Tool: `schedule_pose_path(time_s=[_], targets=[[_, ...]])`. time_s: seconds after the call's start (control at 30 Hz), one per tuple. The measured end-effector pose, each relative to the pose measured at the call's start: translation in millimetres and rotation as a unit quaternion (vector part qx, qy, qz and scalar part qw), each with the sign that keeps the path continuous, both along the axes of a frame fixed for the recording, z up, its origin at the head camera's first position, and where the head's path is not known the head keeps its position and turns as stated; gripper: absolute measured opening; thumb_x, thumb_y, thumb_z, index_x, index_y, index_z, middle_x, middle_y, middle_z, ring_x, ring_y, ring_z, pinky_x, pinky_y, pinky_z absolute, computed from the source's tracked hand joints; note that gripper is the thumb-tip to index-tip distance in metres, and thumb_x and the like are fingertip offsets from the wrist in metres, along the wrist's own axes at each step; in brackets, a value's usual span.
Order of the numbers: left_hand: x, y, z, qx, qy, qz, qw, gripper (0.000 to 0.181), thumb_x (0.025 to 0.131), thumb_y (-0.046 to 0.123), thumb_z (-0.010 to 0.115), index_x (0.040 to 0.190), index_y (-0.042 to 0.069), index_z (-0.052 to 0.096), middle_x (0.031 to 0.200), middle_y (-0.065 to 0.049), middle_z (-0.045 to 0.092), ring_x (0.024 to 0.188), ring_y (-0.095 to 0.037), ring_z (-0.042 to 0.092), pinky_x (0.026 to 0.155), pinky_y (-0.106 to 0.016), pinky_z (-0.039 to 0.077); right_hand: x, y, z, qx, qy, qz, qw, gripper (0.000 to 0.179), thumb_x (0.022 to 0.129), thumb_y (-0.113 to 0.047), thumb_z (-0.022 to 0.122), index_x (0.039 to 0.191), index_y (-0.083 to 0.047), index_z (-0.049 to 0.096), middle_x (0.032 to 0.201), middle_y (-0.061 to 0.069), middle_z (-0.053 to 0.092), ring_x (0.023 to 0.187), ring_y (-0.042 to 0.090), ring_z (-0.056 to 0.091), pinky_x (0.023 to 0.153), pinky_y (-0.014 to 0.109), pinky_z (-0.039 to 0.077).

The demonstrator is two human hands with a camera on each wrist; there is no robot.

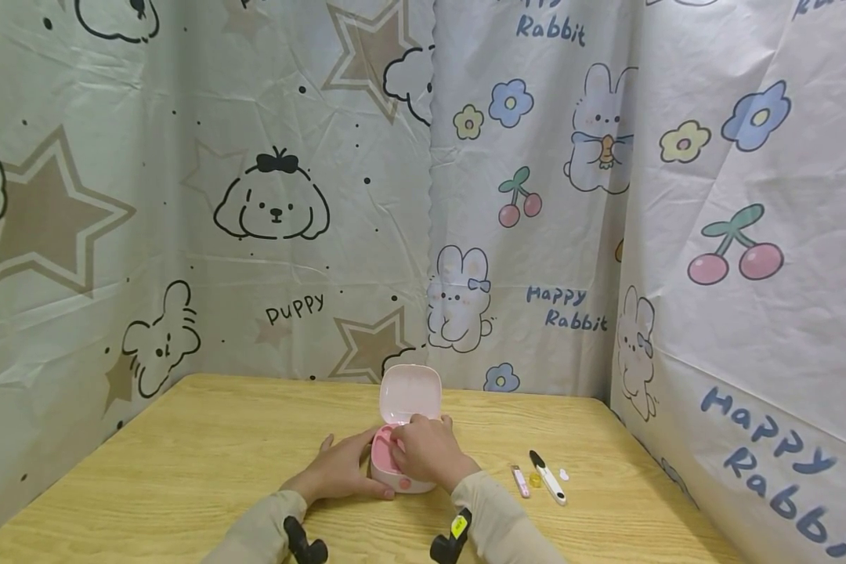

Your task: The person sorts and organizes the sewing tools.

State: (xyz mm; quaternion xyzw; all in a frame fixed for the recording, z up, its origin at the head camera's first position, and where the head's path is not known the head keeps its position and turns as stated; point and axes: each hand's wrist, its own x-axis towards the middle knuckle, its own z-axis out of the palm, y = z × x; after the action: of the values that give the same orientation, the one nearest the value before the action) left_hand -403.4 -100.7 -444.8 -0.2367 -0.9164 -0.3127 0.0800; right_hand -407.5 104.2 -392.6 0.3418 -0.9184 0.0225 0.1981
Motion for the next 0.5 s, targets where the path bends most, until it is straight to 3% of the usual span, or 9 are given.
schedule_pose_path(time_s=[0.5], targets=[[1.9,-0.3,1.0,0.004,0.000,-0.007,1.0000,0.113,0.066,0.075,0.082,0.158,0.023,0.042,0.149,0.004,0.056,0.138,-0.025,0.049,0.107,-0.082,0.007,-0.1,-0.1,0.7,0.009,0.004,-0.003,0.9999,0.016,0.096,-0.030,0.071,0.105,-0.020,0.080,0.086,-0.005,0.068,0.082,0.015,0.061,0.070,0.043,0.043]])
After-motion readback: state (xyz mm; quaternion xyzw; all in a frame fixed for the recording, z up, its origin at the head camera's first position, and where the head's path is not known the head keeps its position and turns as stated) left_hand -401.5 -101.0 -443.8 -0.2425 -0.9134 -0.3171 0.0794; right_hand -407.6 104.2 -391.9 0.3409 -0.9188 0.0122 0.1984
